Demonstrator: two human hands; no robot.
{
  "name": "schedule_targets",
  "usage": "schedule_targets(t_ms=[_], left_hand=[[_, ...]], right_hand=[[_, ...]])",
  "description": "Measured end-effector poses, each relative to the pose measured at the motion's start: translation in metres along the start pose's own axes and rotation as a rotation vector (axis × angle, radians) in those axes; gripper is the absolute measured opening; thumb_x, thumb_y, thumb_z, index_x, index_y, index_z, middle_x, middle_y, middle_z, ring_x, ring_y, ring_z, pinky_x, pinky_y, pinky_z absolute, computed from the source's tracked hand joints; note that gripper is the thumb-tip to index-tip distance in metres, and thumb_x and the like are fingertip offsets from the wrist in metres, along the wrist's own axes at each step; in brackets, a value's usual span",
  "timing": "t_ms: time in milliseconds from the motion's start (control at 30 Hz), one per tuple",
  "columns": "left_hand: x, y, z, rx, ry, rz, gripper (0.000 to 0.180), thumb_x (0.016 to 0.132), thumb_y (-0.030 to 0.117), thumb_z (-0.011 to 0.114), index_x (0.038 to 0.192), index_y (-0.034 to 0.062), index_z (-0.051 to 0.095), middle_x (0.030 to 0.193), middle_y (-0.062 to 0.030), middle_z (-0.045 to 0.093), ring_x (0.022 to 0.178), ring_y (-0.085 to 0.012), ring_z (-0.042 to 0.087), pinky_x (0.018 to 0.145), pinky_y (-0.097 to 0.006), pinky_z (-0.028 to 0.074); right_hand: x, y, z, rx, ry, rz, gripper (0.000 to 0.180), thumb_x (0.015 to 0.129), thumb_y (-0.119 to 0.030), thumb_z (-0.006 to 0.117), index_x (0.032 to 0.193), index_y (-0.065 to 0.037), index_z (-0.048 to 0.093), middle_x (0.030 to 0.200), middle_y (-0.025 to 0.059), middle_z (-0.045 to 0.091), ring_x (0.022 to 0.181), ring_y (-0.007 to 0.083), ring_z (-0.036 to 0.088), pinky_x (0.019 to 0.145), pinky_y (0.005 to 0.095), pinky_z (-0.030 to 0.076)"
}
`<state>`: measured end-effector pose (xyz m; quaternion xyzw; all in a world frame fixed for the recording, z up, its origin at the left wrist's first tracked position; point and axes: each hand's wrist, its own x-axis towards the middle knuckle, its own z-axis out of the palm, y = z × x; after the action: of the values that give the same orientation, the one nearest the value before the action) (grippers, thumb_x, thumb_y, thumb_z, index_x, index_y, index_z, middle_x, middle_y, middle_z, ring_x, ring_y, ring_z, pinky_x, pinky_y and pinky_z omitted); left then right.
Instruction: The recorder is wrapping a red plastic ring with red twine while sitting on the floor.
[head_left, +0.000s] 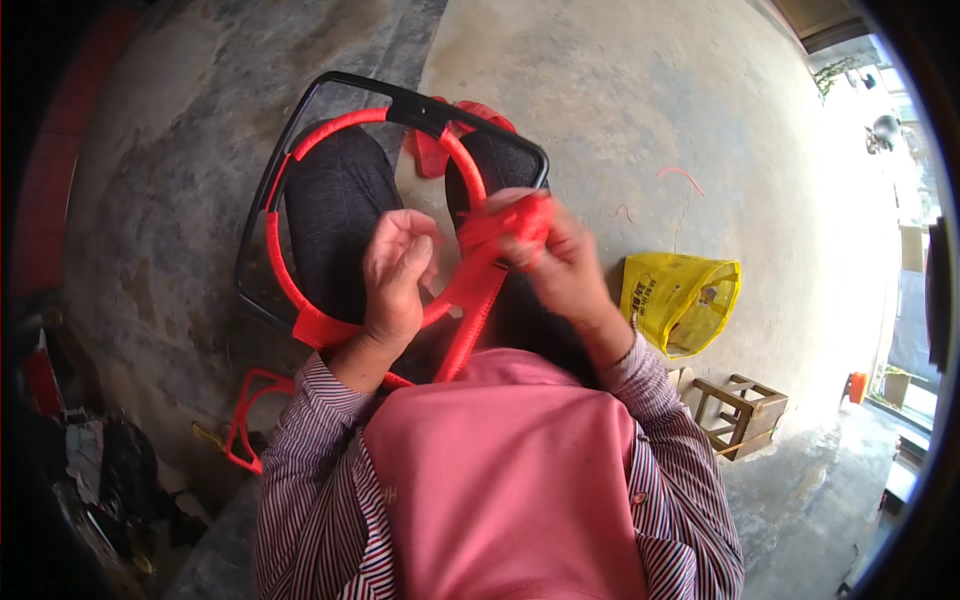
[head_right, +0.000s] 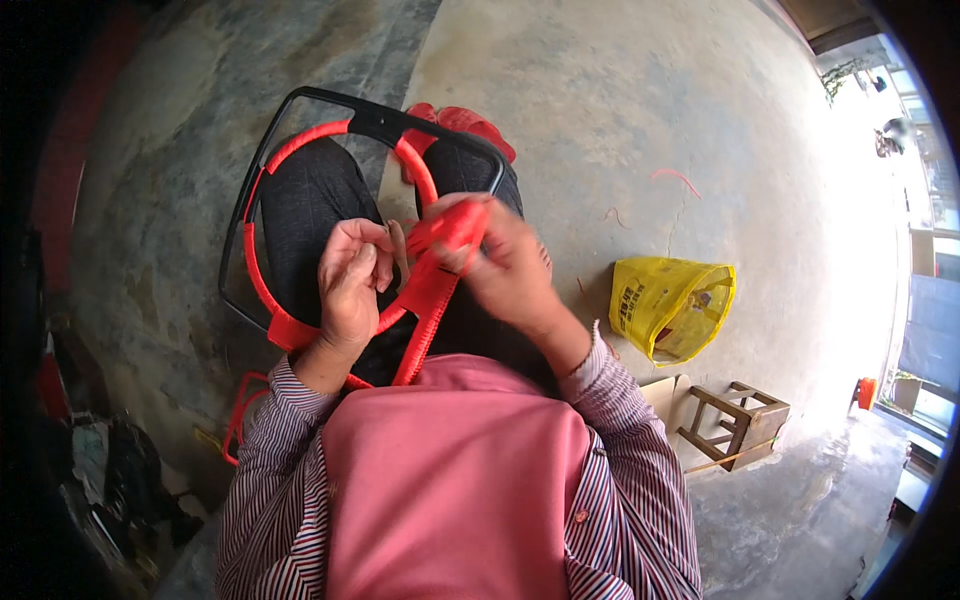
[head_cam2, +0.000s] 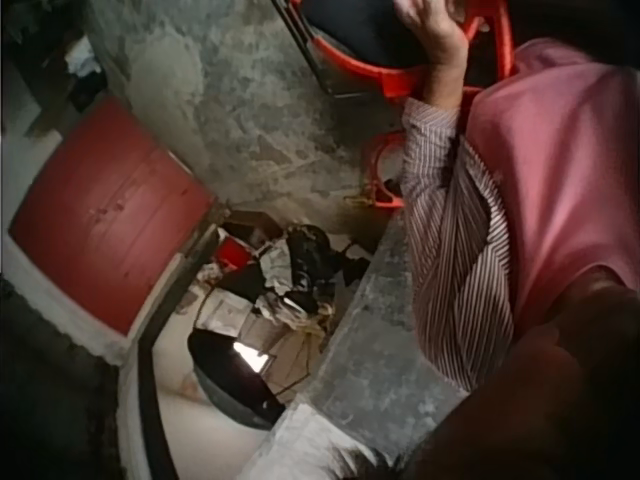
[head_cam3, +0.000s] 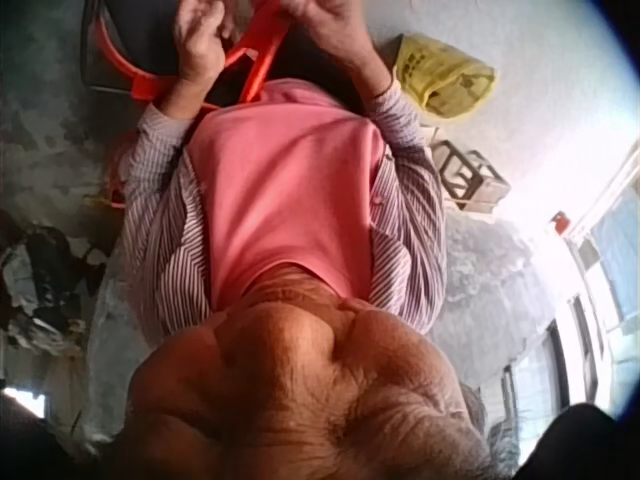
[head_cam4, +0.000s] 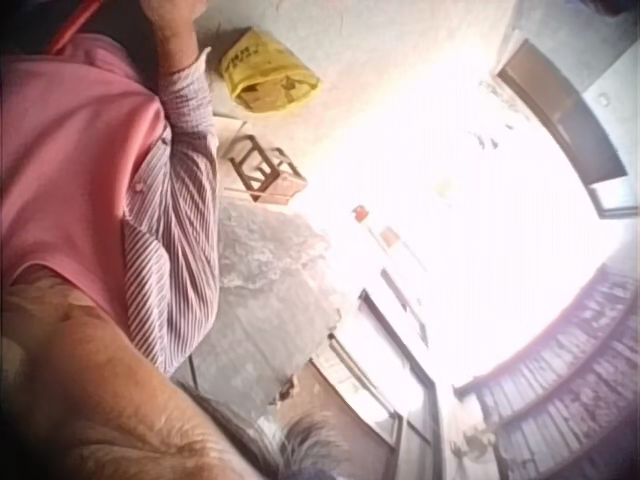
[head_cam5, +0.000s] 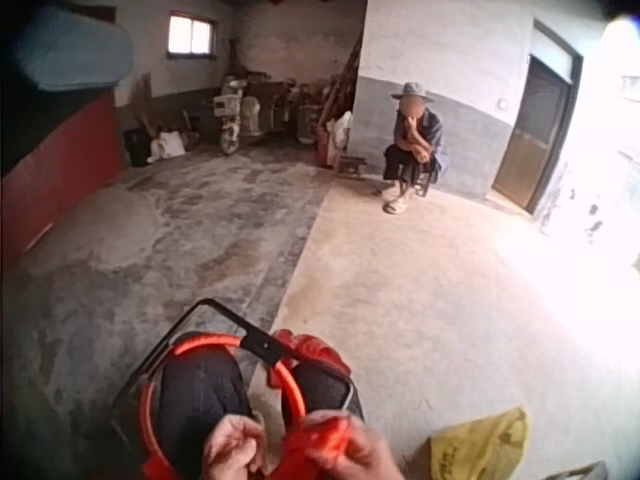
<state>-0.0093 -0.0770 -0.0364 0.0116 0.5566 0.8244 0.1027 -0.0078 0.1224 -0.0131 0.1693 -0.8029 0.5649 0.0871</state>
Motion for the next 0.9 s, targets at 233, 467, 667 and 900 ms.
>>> schedule_targets(t_ms=[233, 467, 667, 900], left_hand=[[0.011, -0.007, -0.001, 0.063, 0.076, -0.360, 0.021, 0.096, 0.018, 0.049, 0.111, 0.0040, 0.053, 0.082, -0.0008, 0.054, 0.060, -0.0055, 0.043, 0.052, -0.019, 0.033], [0.021, 0.001, 0.000, -0.496, -0.197, -0.625, 0.050, 0.087, 0.018, 0.042, 0.133, -0.0019, 0.043, 0.111, -0.0130, 0.063, 0.092, -0.0246, 0.064, 0.089, -0.039, 0.051], [0.018, 0.006, 0.005, -0.336, -0.221, -0.642, 0.059, 0.075, 0.012, 0.042, 0.132, -0.0047, 0.041, 0.120, -0.0179, 0.059, 0.103, -0.0319, 0.064, 0.091, -0.045, 0.052], [0.019, 0.002, 0.002, -0.295, -0.246, -0.592, 0.059, 0.074, 0.014, 0.042, 0.131, -0.0037, 0.042, 0.119, -0.0203, 0.058, 0.100, -0.0345, 0.065, 0.089, -0.053, 0.053]], right_hand=[[-0.028, -0.005, -0.066, -0.870, -0.776, 0.528, 0.016, 0.077, -0.017, 0.065, 0.083, -0.002, 0.065, 0.082, 0.0062, 0.067, 0.078, 0.0211, 0.066, 0.065, 0.0358, 0.051], [-0.082, 0.061, -0.122, 1.114, 0.545, 0.483, 0.018, 0.081, -0.008, 0.053, 0.097, -0.001, 0.054, 0.085, 0.0163, 0.062, 0.087, 0.0277, 0.063, 0.074, 0.0375, 0.055], [-0.053, 0.030, -0.062, 0.752, 0.180, 0.668, 0.047, 0.079, -0.015, 0.059, 0.119, 0.007, 0.053, 0.068, 0.0054, 0.057, 0.056, 0.0126, 0.054, 0.054, 0.0247, 0.045], [-0.043, 0.017, -0.024, 0.616, -0.324, 0.859, 0.014, 0.085, -0.010, 0.067, 0.096, -0.003, 0.062, 0.069, 0.0020, 0.060, 0.059, 0.0106, 0.057, 0.054, 0.0237, 0.046]])
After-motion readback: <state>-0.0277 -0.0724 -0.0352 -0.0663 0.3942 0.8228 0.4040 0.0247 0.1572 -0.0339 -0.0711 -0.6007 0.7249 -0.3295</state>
